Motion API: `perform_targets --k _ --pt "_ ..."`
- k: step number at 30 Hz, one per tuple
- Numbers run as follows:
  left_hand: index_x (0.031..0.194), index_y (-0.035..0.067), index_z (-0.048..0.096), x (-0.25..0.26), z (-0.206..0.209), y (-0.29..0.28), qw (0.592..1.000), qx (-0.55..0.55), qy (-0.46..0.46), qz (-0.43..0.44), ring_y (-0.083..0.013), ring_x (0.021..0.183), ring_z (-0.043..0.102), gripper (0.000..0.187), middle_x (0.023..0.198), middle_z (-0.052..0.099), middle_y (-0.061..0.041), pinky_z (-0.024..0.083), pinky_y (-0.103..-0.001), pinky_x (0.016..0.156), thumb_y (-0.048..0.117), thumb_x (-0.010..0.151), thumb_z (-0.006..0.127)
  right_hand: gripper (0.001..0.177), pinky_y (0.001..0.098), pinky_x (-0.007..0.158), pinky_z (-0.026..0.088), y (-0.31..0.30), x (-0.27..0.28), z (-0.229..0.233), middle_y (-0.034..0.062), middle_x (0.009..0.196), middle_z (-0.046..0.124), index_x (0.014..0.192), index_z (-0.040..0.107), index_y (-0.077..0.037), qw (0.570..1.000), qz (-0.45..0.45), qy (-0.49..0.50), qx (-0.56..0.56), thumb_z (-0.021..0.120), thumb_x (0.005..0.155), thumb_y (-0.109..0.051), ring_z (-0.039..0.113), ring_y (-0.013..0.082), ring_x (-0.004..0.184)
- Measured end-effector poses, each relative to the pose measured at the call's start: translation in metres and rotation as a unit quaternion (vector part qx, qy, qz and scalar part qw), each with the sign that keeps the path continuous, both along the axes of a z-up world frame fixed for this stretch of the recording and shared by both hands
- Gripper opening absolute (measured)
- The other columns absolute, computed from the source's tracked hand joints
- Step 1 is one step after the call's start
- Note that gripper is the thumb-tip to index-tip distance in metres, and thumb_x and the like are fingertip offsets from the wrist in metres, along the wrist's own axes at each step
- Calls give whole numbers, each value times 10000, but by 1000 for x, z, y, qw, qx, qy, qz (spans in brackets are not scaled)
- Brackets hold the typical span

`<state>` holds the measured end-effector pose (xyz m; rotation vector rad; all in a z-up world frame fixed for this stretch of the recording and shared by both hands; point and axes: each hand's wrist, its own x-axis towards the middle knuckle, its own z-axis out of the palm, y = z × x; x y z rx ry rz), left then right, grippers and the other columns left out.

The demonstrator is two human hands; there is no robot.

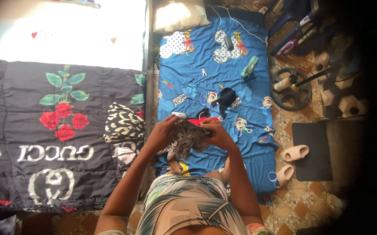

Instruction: Folding various clothes and items on a bed.

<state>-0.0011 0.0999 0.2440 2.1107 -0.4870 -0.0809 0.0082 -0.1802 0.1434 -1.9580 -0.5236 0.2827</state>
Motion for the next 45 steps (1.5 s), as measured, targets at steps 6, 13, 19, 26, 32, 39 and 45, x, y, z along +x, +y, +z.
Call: perform_targets --k 6,13,19,26,32,39,45 --pt "1249 59 664 11 17 12 984 -80 152 -35 -258 904 706 323 1002 745 -129 546 -364 781 209 964 641 411 462 1090 309 -15 19 39 109 1179 648 1115 721 -124 986 -41 -91 -136 835 733 -225 563 313 1197" --pt "1047 12 800 27 -39 54 914 152 322 -193 -163 701 685 432 822 760 -103 537 -353 662 424 919 816 368 392 986 390 -34 20 48 91 1109 646 1010 689 -87 996 24 -78 -34 817 668 -137 591 279 1123" --pt "1072 70 752 43 -99 64 904 -109 376 -171 -146 650 620 322 824 719 -91 478 -372 565 297 844 744 329 315 877 502 -10 26 35 108 1062 664 1179 641 -20 990 -17 73 119 734 864 -37 642 181 1014" --pt "849 -37 732 33 -90 -34 970 40 55 233 -347 597 669 355 653 670 -220 479 -456 565 315 808 760 303 365 882 525 55 36 11 165 1076 706 1233 576 -18 946 -312 -57 63 648 960 -129 690 223 1053" --pt "937 -50 663 21 -194 -48 948 -200 219 116 -160 684 546 333 796 612 -114 440 -339 616 277 1002 652 529 331 1061 458 69 28 49 131 1326 608 1380 543 -16 938 -197 126 255 472 1086 -450 580 202 1232" --pt "1361 12 582 37 -175 -13 801 -525 264 113 -82 1165 633 350 1296 669 -1 514 -246 999 148 1040 553 638 333 1066 520 27 29 104 81 1396 610 1507 476 -61 938 1 185 292 591 1016 -451 608 152 1269" --pt "1394 40 605 48 -210 64 993 102 61 6 -195 1082 662 478 1197 688 -93 553 -327 983 322 1055 420 553 344 827 556 3 55 -8 105 1108 701 1343 594 -45 990 -67 124 8 782 824 -64 662 198 971"
